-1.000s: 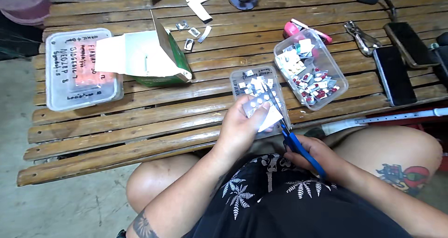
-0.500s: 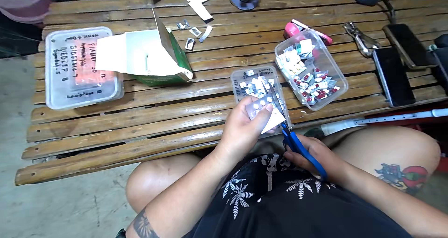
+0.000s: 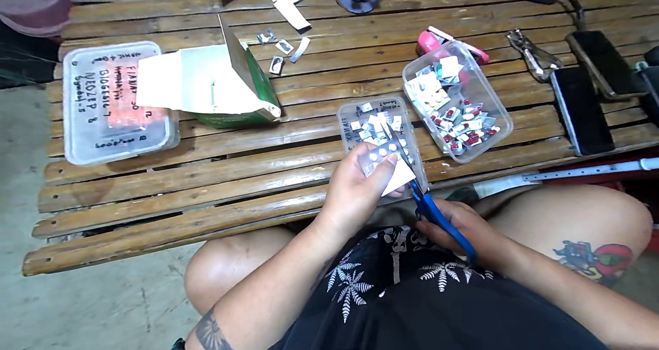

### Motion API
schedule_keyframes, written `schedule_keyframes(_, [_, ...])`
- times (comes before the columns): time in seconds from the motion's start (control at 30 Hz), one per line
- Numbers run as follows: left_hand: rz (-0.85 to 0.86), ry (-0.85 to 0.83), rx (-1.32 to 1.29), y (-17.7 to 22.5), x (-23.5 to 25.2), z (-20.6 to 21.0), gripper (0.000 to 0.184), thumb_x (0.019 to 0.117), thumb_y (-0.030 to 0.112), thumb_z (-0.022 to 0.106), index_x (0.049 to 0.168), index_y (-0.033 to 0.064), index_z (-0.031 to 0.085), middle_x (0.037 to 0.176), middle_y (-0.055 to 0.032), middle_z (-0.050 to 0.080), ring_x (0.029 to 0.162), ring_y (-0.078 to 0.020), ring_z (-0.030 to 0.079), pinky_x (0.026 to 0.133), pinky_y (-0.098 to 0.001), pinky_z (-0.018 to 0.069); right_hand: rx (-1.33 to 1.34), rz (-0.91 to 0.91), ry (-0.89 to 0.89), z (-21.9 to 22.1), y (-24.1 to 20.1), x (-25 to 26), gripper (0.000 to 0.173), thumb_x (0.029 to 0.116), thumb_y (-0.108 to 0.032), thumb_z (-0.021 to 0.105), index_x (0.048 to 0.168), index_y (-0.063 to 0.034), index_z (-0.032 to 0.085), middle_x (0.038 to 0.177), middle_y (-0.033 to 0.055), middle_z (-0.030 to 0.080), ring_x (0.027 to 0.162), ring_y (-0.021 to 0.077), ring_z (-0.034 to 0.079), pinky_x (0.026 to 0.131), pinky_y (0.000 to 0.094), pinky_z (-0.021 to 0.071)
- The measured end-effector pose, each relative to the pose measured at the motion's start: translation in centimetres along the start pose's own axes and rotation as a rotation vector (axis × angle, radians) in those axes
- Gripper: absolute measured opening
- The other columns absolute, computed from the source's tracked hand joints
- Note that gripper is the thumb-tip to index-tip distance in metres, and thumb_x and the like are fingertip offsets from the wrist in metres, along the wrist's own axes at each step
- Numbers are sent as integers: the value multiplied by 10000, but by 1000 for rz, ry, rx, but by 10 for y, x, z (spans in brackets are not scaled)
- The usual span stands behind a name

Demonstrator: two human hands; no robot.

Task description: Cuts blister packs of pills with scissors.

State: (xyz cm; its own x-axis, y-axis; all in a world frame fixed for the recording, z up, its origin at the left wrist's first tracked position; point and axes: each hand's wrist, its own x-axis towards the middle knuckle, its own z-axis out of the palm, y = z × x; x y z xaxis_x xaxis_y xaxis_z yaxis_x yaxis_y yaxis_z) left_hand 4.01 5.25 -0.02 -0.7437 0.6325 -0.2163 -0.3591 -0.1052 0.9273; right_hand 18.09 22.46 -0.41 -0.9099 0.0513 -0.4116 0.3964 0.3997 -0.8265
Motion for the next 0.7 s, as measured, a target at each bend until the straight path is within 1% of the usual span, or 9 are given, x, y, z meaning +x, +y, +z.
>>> schedule_keyframes(0.23, [-20,12,2,1,0,0,85,1040,78,549,1112,38,567,859,-85,722,693,-156,732,658,-305,643,13,-19,-7,-1,2,2,219,962,-345,614,850,-158,589,660,-125,492,575,-75,461,532,123,378])
schedule_keyframes(0.4, [-7,1,-54,1,0,0,63,1032,82,531,1076,53,565,825,-77,703,674,-149,716,649,-309,635,49,-39,-10,0,4,2,243,969,-369,625,844,-165,582,659,-128,490,573,-71,462,530,122,379])
schedule_keyframes(0.5, [-2,-20,-76,1,0,-2,68,1029,97,520,1070,68,566,818,-74,694,665,-148,707,633,-311,627,41,-18,-7,0,1,1,244,964,-371,624,845,-161,586,653,-121,503,564,-59,481,524,136,399])
schedule_keyframes(0.7, [24,-40,-107,0,0,-2,99,1062,158,512,1077,85,577,825,-77,693,676,-157,710,641,-327,633,53,-14,1,1,0,-1,246,959,-385,634,844,-174,582,658,-126,497,570,-60,476,527,134,394])
